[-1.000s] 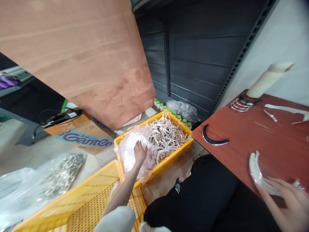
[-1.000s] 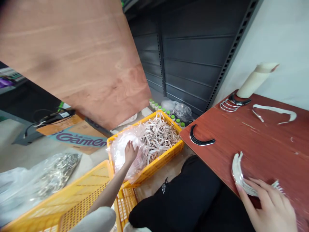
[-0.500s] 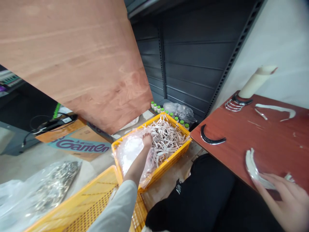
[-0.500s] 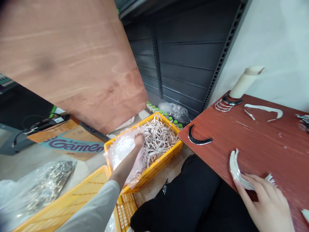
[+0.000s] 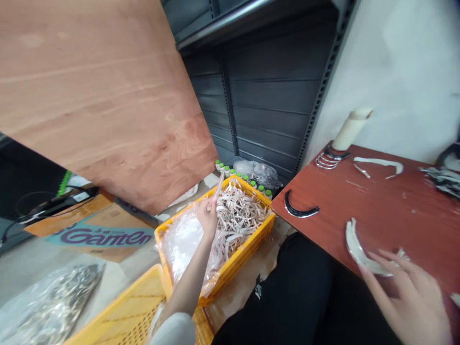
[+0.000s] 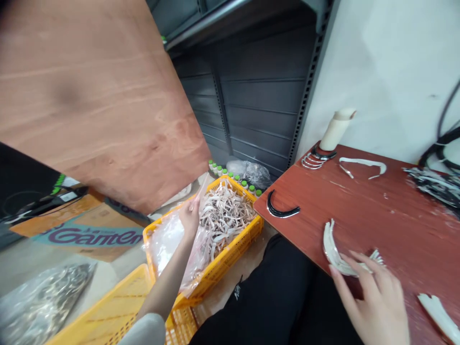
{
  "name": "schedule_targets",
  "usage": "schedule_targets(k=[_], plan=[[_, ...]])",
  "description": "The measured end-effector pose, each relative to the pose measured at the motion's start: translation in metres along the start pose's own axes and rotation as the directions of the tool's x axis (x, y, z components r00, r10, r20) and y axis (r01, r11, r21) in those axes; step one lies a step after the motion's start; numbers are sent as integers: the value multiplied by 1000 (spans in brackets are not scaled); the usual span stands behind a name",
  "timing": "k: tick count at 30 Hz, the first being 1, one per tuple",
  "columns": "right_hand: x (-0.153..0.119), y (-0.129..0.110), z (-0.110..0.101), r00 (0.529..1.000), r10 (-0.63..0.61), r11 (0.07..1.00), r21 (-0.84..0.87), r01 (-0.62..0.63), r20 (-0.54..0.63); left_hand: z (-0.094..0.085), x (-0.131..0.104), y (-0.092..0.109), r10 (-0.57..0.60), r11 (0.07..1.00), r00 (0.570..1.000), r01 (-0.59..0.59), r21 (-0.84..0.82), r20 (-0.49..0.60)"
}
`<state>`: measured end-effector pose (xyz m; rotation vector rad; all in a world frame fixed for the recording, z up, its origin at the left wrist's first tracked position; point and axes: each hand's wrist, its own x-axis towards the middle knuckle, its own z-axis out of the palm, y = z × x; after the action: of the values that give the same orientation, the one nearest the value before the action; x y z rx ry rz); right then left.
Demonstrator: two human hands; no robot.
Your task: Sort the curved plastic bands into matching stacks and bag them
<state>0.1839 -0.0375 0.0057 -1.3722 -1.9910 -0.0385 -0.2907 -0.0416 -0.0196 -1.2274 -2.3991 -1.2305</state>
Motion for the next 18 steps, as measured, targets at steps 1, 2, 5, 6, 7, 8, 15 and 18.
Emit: schedule_targets(k=[1,2,5,6,7,8,15,18], plan=[[-2,-14,-2,999,23,995,97,-21,-23,-8,-9,18,55,997,998,-55,-57,3],[-4,-30,-4,998,58,977,206,-59,15,-15,-21,37,116,987,993,-113,-114,17],[-9,-76,-3,929,256,776,516,-363,269,-31,-68,93,350,905,928,-299,-303,128],[-10,-88,-1,888,294,665,592,-456,353,-35,-84,111,495,825,852,-397,-404,174],[-11,-98,2,844,326,558,634,-536,426,-38,-101,126,595,747,782,-451,-488,187],[-12,-104,5,805,353,464,658,-593,476,-39,-116,139,651,691,734,-467,-552,193],[-39,-92,13,656,471,92,707,-701,589,-46,-182,174,707,689,553,-396,-607,441],[-51,-88,15,649,470,74,707,-704,597,-55,-187,179,686,726,448,-368,-581,574]])
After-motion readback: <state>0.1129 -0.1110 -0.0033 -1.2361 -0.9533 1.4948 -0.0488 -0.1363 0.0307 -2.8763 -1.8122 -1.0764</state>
